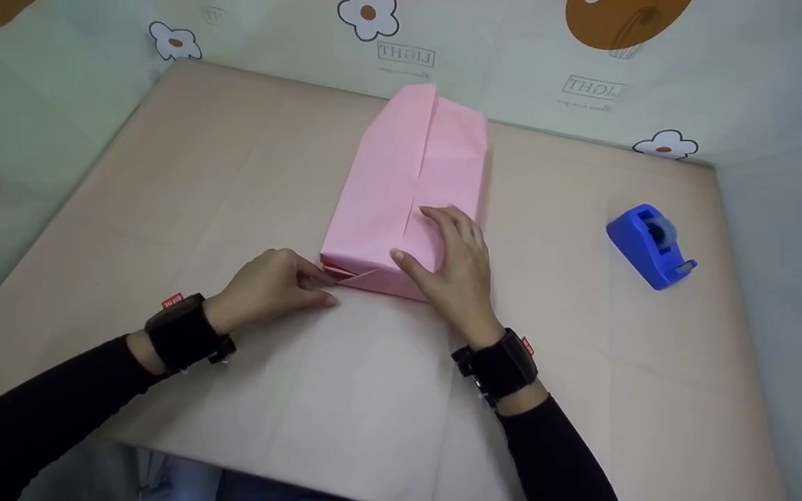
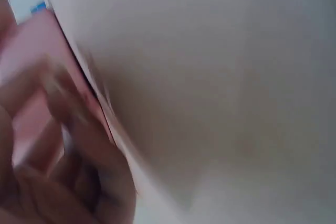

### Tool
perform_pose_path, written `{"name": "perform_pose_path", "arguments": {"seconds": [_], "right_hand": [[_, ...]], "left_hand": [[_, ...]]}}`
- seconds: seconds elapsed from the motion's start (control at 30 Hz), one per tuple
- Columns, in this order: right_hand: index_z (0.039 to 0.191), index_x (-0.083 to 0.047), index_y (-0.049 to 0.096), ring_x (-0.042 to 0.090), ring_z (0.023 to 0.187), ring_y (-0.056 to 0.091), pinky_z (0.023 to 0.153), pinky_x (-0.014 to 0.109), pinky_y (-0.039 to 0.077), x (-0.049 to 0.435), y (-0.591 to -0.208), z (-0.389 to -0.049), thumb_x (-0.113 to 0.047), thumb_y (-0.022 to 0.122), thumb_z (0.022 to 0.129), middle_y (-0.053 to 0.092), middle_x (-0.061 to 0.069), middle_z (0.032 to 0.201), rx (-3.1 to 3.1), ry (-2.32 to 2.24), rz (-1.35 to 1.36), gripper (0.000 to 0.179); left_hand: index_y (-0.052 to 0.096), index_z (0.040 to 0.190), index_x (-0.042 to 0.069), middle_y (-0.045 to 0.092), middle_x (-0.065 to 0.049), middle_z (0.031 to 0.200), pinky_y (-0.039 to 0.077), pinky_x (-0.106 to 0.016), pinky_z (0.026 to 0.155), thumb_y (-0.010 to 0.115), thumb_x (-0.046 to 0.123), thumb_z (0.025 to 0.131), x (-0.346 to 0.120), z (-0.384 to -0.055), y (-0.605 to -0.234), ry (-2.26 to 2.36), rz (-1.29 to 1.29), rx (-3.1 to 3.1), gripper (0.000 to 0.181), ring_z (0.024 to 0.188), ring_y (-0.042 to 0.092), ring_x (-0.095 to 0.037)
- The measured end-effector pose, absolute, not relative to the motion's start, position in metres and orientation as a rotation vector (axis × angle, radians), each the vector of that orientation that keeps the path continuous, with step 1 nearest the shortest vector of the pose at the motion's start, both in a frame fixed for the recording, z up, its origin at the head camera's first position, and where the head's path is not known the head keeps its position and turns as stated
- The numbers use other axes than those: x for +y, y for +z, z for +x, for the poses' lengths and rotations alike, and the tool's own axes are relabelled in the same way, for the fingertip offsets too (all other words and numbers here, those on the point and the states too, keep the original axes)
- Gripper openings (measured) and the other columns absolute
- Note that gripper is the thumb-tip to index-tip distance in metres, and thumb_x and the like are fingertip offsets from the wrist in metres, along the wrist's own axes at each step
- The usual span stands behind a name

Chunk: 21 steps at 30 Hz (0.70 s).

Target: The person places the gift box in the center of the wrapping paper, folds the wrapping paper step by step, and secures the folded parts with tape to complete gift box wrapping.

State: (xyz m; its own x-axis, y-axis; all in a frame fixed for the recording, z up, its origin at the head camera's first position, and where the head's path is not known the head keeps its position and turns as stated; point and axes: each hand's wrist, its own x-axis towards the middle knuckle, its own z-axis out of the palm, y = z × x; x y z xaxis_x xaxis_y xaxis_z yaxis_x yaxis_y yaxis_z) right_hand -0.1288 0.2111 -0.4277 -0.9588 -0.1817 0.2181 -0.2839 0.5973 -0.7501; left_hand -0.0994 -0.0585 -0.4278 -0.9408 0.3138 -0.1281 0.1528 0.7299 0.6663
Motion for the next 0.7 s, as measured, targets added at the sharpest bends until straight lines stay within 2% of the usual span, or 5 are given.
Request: {"name": "perform_pose_path", "arguments": {"seconds": [0.1,0.2,0.3,0.5,0.7], "right_hand": [[0.141,-0.012,0.057,0.028,0.147,0.035,0.121,0.057,0.024,0.211,-0.428,-0.126,-0.035,0.083,0.083,0.052,0.01,0.145,-2.698,1.273,0.383,0.067],[0.14,-0.012,0.057,0.028,0.146,0.036,0.121,0.056,0.025,0.205,-0.429,-0.125,-0.036,0.082,0.083,0.053,0.01,0.144,-2.686,1.251,0.394,0.066],[0.141,-0.013,0.057,0.026,0.146,0.037,0.122,0.054,0.026,0.193,-0.432,-0.125,-0.039,0.082,0.084,0.054,0.009,0.145,-2.682,1.252,0.422,0.067],[0.142,-0.014,0.056,0.024,0.145,0.037,0.122,0.051,0.028,0.169,-0.436,-0.123,-0.043,0.08,0.085,0.053,0.006,0.147,-2.707,1.298,0.447,0.068],[0.141,-0.015,0.057,0.025,0.145,0.037,0.122,0.051,0.028,0.161,-0.434,-0.12,-0.042,0.081,0.084,0.053,0.006,0.146,-2.697,1.304,0.463,0.067]], "left_hand": [[0.081,0.09,0.014,0.077,0.002,0.085,0.051,-0.032,0.065,0.084,0.034,0.082,-0.045,-0.094,-0.413,0.956,0.69,3.008,0.022,0.078,0.063,-0.015],[0.073,0.114,0.013,0.072,-0.007,0.111,0.053,-0.041,0.094,0.084,0.041,0.081,-0.034,-0.098,-0.399,0.815,0.992,3.18,0.044,0.109,0.064,-0.027],[0.056,0.142,0.016,0.055,-0.014,0.146,0.033,-0.058,0.12,0.081,0.043,0.084,-0.03,-0.107,-0.394,0.654,1.022,3.148,0.068,0.143,0.044,-0.039],[0.052,0.148,0.015,0.038,-0.018,0.161,0.016,-0.065,0.124,0.08,0.033,0.087,-0.046,-0.115,-0.404,0.815,0.705,2.915,0.07,0.155,0.023,-0.043],[0.054,0.148,0.021,0.031,-0.015,0.165,0.015,-0.062,0.126,0.076,0.037,0.089,-0.059,-0.113,-0.421,1.036,0.676,2.849,0.064,0.158,0.009,-0.04]]}}
